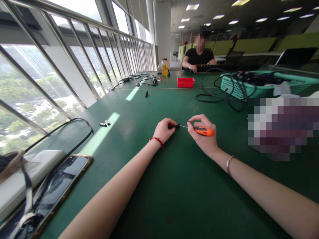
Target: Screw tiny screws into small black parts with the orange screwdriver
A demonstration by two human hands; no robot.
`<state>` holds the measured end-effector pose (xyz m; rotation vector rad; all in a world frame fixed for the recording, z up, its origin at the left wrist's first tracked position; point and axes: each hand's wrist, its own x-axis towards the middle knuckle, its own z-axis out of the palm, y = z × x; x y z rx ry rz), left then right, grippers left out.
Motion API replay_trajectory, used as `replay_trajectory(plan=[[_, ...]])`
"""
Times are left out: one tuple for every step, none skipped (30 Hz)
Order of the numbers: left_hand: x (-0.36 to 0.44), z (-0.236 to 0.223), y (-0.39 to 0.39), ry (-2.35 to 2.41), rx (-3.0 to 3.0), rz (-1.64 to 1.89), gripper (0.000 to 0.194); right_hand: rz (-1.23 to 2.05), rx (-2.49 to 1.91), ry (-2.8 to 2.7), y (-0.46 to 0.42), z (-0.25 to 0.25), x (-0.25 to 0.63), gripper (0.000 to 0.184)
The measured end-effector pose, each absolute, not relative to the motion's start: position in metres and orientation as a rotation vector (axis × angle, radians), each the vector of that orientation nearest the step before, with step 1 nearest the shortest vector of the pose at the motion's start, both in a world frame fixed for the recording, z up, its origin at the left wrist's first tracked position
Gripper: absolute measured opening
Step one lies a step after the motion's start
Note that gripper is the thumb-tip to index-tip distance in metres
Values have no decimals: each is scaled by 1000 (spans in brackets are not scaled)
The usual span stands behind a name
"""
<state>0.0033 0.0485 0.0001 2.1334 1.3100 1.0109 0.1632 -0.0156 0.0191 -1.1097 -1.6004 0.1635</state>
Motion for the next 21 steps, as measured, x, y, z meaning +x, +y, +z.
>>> replay_trajectory(plan=[[3, 0, 49, 1309, 2132, 1011, 18, 167, -1098, -1616, -16, 19, 163, 9], [3, 0, 49, 1308, 2131, 1012, 18, 160, -1081, -1616, -16, 19, 163, 9], [3, 0, 49, 1308, 2131, 1011, 17, 147, -1060, -1601, -15, 18, 163, 13], [3, -1, 49, 1309, 2130, 1009, 17, 134, -1035, -1575, -13, 17, 163, 18], [3, -1, 49, 1309, 2129, 1008, 17, 123, -1007, -1544, -12, 16, 163, 23], [3, -1, 49, 1309, 2128, 1008, 18, 117, -980, -1514, -11, 15, 163, 28], [3, -1, 49, 1309, 2127, 1008, 18, 115, -956, -1489, -9, 14, 162, 31], [3, 0, 49, 1308, 2127, 1007, 17, 115, -940, -1473, -8, 14, 162, 33], [3, 0, 49, 1309, 2127, 1007, 17, 114, -936, -1465, -8, 13, 163, 34], [3, 0, 48, 1310, 2129, 1005, 17, 112, -940, -1465, -8, 13, 163, 33], [3, 1, 48, 1311, 2130, 1003, 17, 112, -952, -1468, -8, 14, 163, 32], [3, 1, 48, 1313, 2132, 1001, 17, 117, -971, -1477, -9, 14, 163, 30], [3, 1, 48, 1313, 2134, 1000, 18, 125, -997, -1486, -10, 15, 163, 26], [3, 1, 48, 1313, 2135, 1001, 18, 137, -1026, -1494, -11, 16, 164, 23], [3, 1, 48, 1312, 2135, 1002, 17, 150, -1050, -1500, -12, 16, 163, 20], [3, 0, 48, 1310, 2134, 1004, 17, 163, -1065, -1506, -12, 17, 163, 17], [3, 0, 48, 1308, 2135, 1005, 17, 167, -1068, -1508, -12, 17, 163, 17], [3, -1, 49, 1307, 2135, 1005, 17, 161, -1058, -1505, -12, 16, 163, 17], [2, -1, 49, 1304, 2135, 1006, 17, 149, -1037, -1499, -11, 16, 163, 20], [2, -1, 49, 1302, 2135, 1006, 17, 138, -1010, -1492, -11, 15, 163, 24], [2, -1, 49, 1302, 2135, 1005, 17, 129, -984, -1485, -10, 14, 163, 27]])
